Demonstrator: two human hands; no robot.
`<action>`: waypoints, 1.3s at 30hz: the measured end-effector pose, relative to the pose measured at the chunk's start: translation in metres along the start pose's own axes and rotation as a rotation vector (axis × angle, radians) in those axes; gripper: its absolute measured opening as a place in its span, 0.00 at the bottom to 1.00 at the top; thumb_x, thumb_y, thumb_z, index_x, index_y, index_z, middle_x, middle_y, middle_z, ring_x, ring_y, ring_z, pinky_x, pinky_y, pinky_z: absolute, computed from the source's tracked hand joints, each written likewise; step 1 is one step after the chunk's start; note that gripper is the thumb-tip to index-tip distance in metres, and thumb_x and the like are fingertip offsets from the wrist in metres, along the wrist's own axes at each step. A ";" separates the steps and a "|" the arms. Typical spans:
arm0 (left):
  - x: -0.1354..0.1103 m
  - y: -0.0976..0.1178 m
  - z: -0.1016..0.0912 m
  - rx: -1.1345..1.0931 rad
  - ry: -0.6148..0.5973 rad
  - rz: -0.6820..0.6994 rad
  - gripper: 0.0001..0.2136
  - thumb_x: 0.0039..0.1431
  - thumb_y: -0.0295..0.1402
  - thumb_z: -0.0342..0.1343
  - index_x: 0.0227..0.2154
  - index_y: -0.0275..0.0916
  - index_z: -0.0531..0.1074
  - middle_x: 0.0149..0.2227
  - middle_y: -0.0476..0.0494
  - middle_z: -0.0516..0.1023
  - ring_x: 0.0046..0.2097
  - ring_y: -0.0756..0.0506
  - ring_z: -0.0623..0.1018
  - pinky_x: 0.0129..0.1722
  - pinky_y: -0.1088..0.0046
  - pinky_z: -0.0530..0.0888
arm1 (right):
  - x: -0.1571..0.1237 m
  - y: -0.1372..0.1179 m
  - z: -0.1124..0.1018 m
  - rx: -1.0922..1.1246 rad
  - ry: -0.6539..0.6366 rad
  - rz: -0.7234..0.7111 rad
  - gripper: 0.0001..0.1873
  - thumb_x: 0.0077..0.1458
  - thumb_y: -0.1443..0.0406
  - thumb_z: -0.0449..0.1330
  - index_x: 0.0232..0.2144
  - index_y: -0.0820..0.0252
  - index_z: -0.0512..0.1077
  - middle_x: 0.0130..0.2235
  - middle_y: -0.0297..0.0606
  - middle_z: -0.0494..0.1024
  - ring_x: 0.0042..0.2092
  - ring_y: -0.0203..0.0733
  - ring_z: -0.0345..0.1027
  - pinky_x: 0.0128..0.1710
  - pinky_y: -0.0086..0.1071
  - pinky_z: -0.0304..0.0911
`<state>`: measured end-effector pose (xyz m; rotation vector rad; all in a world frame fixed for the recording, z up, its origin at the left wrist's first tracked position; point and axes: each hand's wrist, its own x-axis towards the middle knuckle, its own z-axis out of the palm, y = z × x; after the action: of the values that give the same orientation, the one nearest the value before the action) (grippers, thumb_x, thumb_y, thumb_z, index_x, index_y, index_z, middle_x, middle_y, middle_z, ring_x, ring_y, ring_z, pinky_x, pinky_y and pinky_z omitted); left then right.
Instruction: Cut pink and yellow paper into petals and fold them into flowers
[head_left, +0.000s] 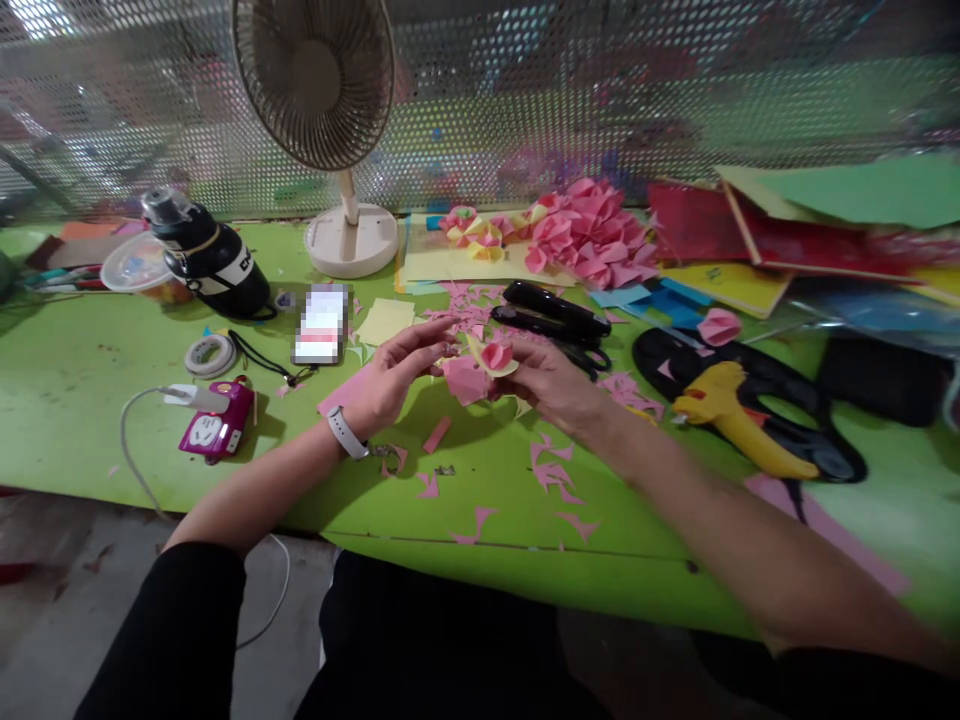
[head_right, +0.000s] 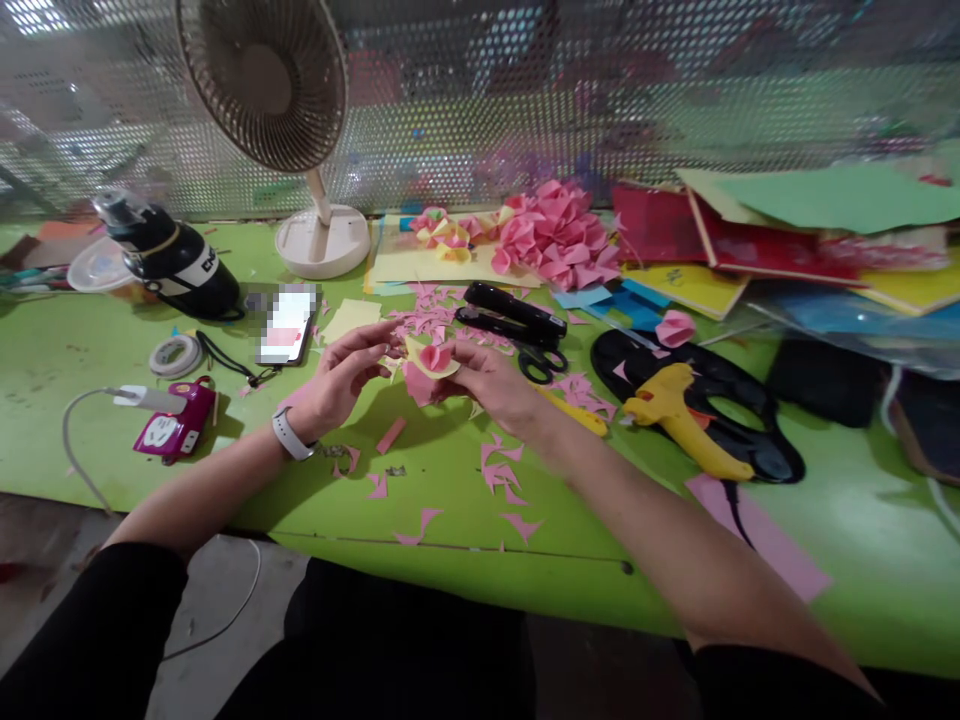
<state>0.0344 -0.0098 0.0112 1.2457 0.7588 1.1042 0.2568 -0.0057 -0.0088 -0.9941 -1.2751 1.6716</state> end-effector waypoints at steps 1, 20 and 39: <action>0.001 -0.001 0.000 -0.013 -0.002 -0.019 0.15 0.60 0.38 0.62 0.50 0.50 0.78 0.53 0.45 0.79 0.52 0.45 0.78 0.49 0.70 0.74 | 0.000 0.000 0.001 0.005 -0.009 0.018 0.13 0.48 0.55 0.72 0.34 0.53 0.79 0.29 0.31 0.80 0.29 0.35 0.74 0.35 0.34 0.75; 0.000 -0.005 0.002 -0.029 -0.029 -0.060 0.11 0.56 0.37 0.65 0.42 0.44 0.82 0.43 0.44 0.82 0.39 0.49 0.78 0.41 0.71 0.73 | -0.003 -0.004 0.006 -0.035 -0.047 0.063 0.16 0.46 0.54 0.73 0.36 0.53 0.82 0.35 0.35 0.82 0.32 0.35 0.75 0.37 0.32 0.74; 0.005 -0.015 -0.007 0.612 -0.112 0.332 0.09 0.62 0.29 0.59 0.42 0.38 0.81 0.36 0.40 0.82 0.36 0.50 0.79 0.36 0.73 0.76 | -0.009 -0.013 0.008 -0.750 -0.004 -0.399 0.12 0.64 0.57 0.58 0.41 0.56 0.78 0.37 0.41 0.83 0.35 0.43 0.77 0.33 0.38 0.73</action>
<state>0.0333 -0.0017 -0.0038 1.9906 0.8560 1.0868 0.2541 -0.0146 0.0064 -1.0467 -2.0130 0.8883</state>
